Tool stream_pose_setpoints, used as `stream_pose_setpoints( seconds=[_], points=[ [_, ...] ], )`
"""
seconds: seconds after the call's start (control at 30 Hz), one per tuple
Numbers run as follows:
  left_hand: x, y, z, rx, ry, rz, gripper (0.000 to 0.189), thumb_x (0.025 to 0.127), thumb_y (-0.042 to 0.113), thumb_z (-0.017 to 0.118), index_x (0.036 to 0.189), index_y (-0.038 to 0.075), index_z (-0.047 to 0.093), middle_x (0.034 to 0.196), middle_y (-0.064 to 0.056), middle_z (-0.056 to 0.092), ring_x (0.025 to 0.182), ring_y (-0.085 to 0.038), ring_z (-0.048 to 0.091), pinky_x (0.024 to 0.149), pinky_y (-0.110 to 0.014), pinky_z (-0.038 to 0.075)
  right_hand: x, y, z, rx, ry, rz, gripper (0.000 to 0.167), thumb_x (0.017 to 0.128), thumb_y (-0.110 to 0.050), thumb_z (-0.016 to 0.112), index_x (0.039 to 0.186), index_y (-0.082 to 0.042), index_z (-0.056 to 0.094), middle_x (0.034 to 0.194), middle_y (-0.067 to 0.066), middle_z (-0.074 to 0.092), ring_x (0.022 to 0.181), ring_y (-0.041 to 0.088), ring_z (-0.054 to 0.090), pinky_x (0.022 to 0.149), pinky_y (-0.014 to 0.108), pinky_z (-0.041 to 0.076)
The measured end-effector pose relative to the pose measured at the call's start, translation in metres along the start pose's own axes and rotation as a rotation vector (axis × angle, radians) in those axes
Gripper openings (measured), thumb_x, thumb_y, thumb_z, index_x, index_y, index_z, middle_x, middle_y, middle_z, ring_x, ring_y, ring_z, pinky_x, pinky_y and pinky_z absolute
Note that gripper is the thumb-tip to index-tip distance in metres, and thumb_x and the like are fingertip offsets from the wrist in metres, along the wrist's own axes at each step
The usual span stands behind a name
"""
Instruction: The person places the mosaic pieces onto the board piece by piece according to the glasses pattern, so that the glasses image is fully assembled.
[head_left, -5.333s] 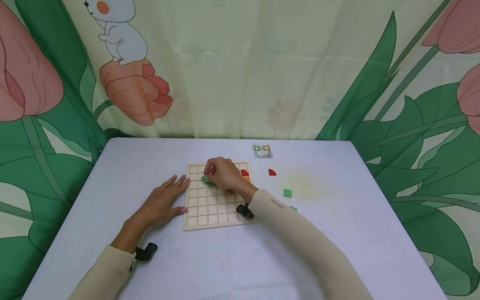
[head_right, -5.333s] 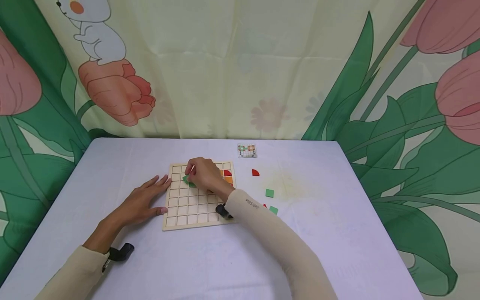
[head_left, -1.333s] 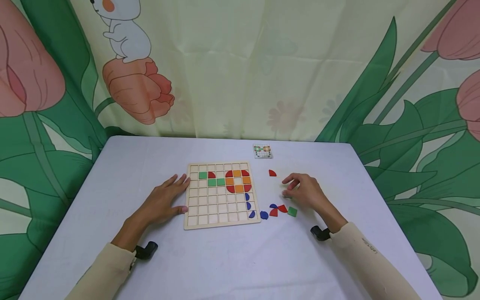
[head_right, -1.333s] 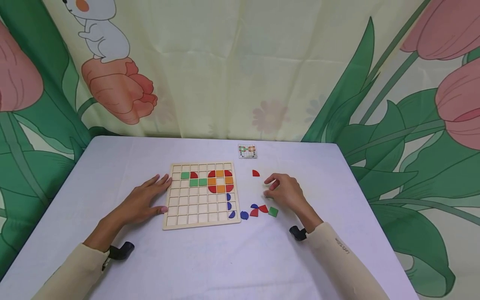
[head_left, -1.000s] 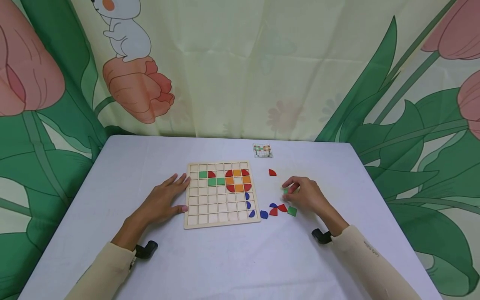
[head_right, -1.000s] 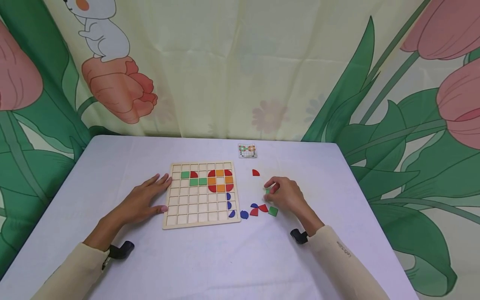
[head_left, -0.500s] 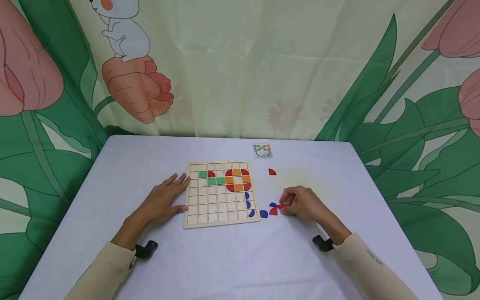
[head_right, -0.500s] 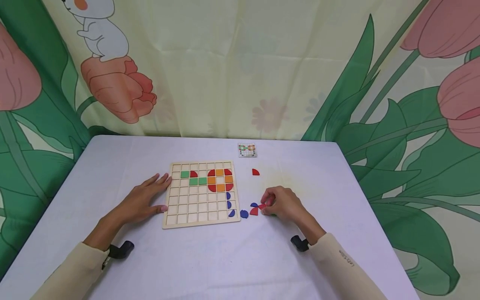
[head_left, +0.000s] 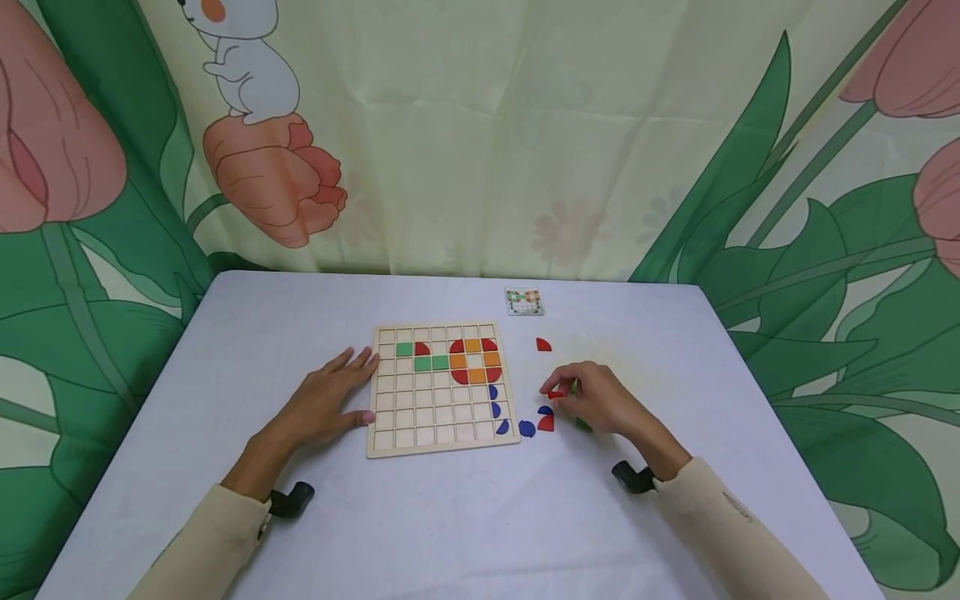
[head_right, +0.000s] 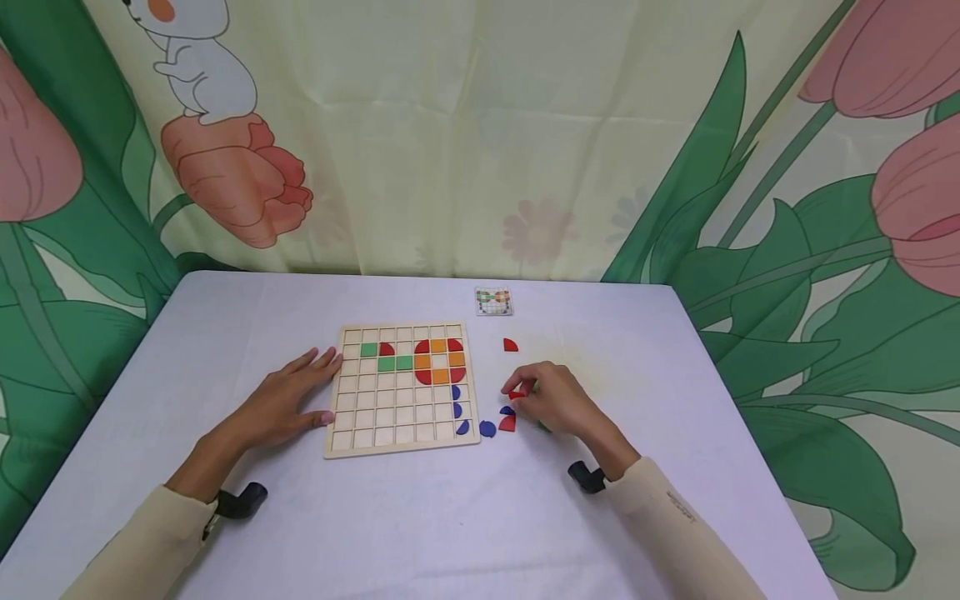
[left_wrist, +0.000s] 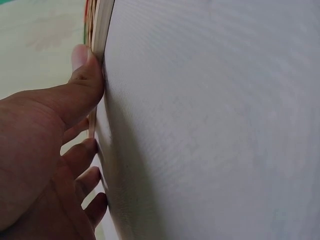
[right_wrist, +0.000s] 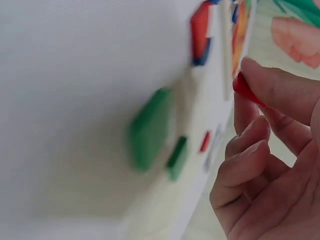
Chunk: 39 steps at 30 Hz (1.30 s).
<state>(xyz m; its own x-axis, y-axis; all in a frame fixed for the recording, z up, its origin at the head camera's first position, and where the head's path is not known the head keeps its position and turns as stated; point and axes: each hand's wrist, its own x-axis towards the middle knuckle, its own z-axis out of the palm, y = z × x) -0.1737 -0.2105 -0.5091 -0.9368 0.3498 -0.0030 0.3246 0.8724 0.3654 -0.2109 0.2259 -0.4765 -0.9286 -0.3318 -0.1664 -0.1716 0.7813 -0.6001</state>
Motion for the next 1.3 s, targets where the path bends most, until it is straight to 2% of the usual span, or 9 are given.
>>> stream_pose_setpoints(
  seconds=[0.23,0.43,0.57,0.7,0.93,1.13,1.3],
  points=[
    [0.000,-0.002,0.002,-0.010,0.007,0.000,0.095,0.089,0.033,0.086,0.166,0.008,0.035,0.174,-0.015,0.031,0.162,-0.047,0.023,0.121,-0.075,0.031,0.017,-0.039,0.004,0.047,0.015,-0.090,0.018,0.093,-0.014,0.084,0.110,-0.016,0.079,0.095,-0.001,0.073,0.083,0.021,0.059,0.065,0.028,0.052],
    [0.000,-0.002,0.002,-0.014,0.008,-0.011,0.096,0.089,0.034,0.086,0.167,0.010,0.034,0.175,-0.014,0.030,0.163,-0.046,0.022,0.121,-0.074,0.031,0.037,-0.076,0.015,0.103,0.008,-0.179,0.015,0.094,-0.012,0.083,0.107,-0.015,0.078,0.097,-0.004,0.076,0.091,0.017,0.066,0.078,0.029,0.055],
    [-0.001,-0.002,0.002,-0.018,0.009,-0.014,0.096,0.089,0.034,0.086,0.167,0.010,0.034,0.175,-0.014,0.030,0.163,-0.046,0.022,0.121,-0.074,0.031,0.052,-0.097,0.024,0.127,0.028,-0.229,0.010,0.092,-0.013,0.084,0.101,-0.016,0.080,0.098,-0.006,0.077,0.089,0.019,0.063,0.078,0.031,0.052],
    [-0.001,-0.001,0.002,-0.014,0.009,-0.017,0.096,0.089,0.034,0.086,0.166,0.010,0.035,0.175,-0.014,0.031,0.163,-0.046,0.022,0.121,-0.074,0.031,0.066,-0.110,0.031,0.162,0.054,-0.242,0.008,0.091,-0.015,0.086,0.097,-0.018,0.082,0.092,-0.005,0.074,0.085,0.022,0.057,0.071,0.031,0.047],
    [-0.001,-0.001,0.002,-0.011,0.012,-0.013,0.097,0.088,0.036,0.087,0.166,0.010,0.035,0.174,-0.014,0.031,0.163,-0.046,0.022,0.121,-0.074,0.031,0.085,-0.127,0.044,0.232,0.029,-0.255,0.009,0.093,-0.015,0.084,0.098,-0.020,0.079,0.087,-0.003,0.074,0.082,0.022,0.064,0.066,0.030,0.049],
    [0.000,-0.003,0.001,-0.011,-0.006,-0.019,0.098,0.089,0.039,0.085,0.167,0.012,0.033,0.175,-0.013,0.029,0.164,-0.044,0.020,0.122,-0.074,0.031,0.102,-0.139,0.056,0.201,0.023,-0.279,0.008,0.093,-0.014,0.083,0.099,-0.017,0.079,0.089,-0.003,0.078,0.083,0.016,0.069,0.068,0.031,0.052],
    [0.000,-0.005,0.002,-0.019,-0.016,-0.023,0.098,0.089,0.039,0.085,0.168,0.012,0.032,0.176,-0.012,0.027,0.164,-0.044,0.018,0.122,-0.074,0.030,0.118,-0.149,0.067,0.162,0.005,-0.240,0.009,0.093,-0.014,0.083,0.099,-0.019,0.078,0.087,-0.004,0.078,0.085,0.014,0.069,0.072,0.031,0.052]
  ],
)
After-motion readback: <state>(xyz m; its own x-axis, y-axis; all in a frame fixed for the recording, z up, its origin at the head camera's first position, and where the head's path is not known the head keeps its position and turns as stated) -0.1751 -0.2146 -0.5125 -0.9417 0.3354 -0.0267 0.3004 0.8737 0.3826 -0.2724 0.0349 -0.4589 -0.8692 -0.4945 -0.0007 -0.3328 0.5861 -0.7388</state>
